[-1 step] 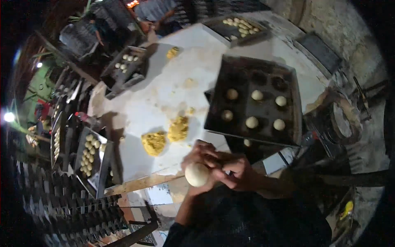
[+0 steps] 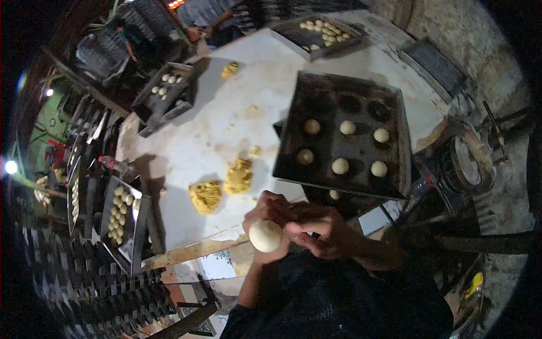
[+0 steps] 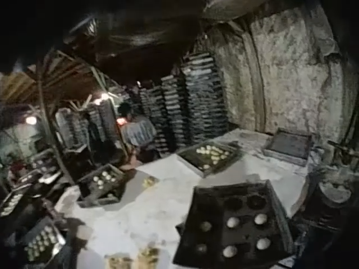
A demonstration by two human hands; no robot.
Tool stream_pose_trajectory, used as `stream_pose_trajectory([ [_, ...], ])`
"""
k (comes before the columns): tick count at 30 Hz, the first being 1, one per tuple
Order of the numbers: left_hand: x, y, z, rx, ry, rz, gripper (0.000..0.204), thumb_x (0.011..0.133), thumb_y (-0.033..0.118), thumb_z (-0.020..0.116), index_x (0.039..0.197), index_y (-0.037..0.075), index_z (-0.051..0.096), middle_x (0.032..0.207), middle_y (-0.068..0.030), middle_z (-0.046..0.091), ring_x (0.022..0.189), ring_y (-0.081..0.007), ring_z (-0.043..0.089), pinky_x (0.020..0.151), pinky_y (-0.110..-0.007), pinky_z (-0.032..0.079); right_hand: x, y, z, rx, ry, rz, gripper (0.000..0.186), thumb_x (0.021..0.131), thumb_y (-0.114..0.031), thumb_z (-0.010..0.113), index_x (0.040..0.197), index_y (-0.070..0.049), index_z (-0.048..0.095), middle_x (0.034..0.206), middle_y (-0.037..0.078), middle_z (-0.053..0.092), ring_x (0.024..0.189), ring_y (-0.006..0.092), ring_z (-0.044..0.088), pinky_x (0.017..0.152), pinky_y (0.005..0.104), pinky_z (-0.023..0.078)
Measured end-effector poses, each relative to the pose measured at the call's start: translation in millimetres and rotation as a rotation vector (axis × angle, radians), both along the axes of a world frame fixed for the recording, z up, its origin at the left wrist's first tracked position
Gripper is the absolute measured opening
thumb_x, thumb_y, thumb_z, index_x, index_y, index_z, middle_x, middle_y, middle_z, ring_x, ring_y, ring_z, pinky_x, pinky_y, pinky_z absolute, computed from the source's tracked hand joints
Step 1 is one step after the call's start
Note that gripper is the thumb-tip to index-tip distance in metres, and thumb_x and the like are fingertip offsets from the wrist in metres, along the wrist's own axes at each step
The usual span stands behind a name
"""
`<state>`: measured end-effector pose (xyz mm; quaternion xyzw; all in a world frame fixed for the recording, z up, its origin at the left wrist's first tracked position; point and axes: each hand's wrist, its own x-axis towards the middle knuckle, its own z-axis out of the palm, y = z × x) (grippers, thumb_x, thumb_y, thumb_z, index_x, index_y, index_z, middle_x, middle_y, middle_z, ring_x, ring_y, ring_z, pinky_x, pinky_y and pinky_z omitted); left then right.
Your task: Filling and shaping dough pieces and placing them onto baking trays in a commercial bakery setting.
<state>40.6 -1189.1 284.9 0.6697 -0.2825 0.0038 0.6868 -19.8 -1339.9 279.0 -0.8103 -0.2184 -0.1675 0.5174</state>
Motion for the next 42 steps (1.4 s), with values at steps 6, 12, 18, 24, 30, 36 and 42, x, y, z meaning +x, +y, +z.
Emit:
stream_pose_trajectory([
  [6,39.0,-43.4,-92.1,0.629,-0.104,-0.148,0.024,0.094,0.022,0.055,0.115,0.008,0.058,0.108,-0.0048,0.066,0.095,-0.0216,0.065,0.085,-0.030,0.046,6.8,-58.3,7.8,-0.089,-0.016,-0.294,0.031,0.089,-0.011,0.060,0.118,-0.001,0.058,0.124,0.017,0.055,0.115,0.0326,0.054,0.096,0.0413,0.046],
  [12,37.6,-111.2,-70.3,0.405,0.523,-0.335,0.023,0.081,0.009,0.070,0.100,0.000,0.062,0.096,-0.0088,0.066,0.086,-0.0119,0.061,0.068,-0.028,0.050,45.8,-115.0,-29.0,-0.104,0.037,-0.063,0.022,0.094,-0.014,0.057,0.112,-0.001,0.057,0.111,0.016,0.059,0.109,0.0308,0.057,0.093,0.0383,0.046],
  [18,61.0,-35.5,-83.7,0.299,0.553,-0.138,0.053,0.079,-0.003,0.071,0.128,0.001,0.051,0.079,0.0023,0.049,0.075,-0.0081,0.050,0.068,-0.022,0.046,168.8,-245.2,-84.7,-0.024,0.082,-0.560,0.026,0.100,-0.020,0.047,0.112,0.000,0.058,0.110,0.013,0.061,0.096,0.0209,0.059,0.089,0.0338,0.045],
  [24,30.6,99.0,-82.8,0.166,0.631,0.314,0.042,0.081,0.002,0.071,0.120,0.001,0.055,0.071,0.0062,0.041,0.064,-0.0040,0.038,0.058,-0.019,0.031,221.1,-290.7,-168.4,-0.641,0.298,-0.544,0.055,0.094,-0.025,0.057,0.142,-0.006,0.036,0.148,0.020,0.030,0.134,0.0373,0.036,0.109,0.0425,0.033],
  [30,-30.5,216.3,-130.9,0.285,0.596,0.701,0.026,0.084,0.008,0.072,0.107,0.003,0.060,0.072,0.0060,0.043,0.066,-0.0021,0.039,0.057,-0.018,0.030,218.8,-251.5,-84.6,-0.764,0.087,-0.518,0.055,0.097,-0.047,0.044,0.138,-0.011,0.047,0.146,0.020,0.037,0.137,0.0394,0.031,0.112,0.0479,0.026],
  [36,22.2,370.3,-125.5,0.102,0.151,1.130,0.012,0.089,0.010,0.066,0.087,-0.002,0.066,0.080,0.0004,0.063,0.068,-0.0048,0.051,0.061,-0.021,0.040,139.8,-126.5,-17.9,-0.735,-0.258,-0.793,0.040,0.100,-0.034,0.046,0.130,-0.009,0.056,0.139,0.015,0.047,0.131,0.0325,0.042,0.105,0.0474,0.037],
  [42,188.3,595.8,-80.7,0.909,-0.087,1.264,0.029,0.085,0.029,0.065,0.099,0.004,0.071,0.082,-0.0197,0.068,0.077,-0.0333,0.066,0.070,-0.038,0.052,71.8,-15.2,-34.2,-0.397,-0.248,-0.739,0.027,0.097,-0.019,0.054,0.116,-0.002,0.062,0.124,0.014,0.056,0.116,0.0285,0.054,0.095,0.0420,0.045],
])
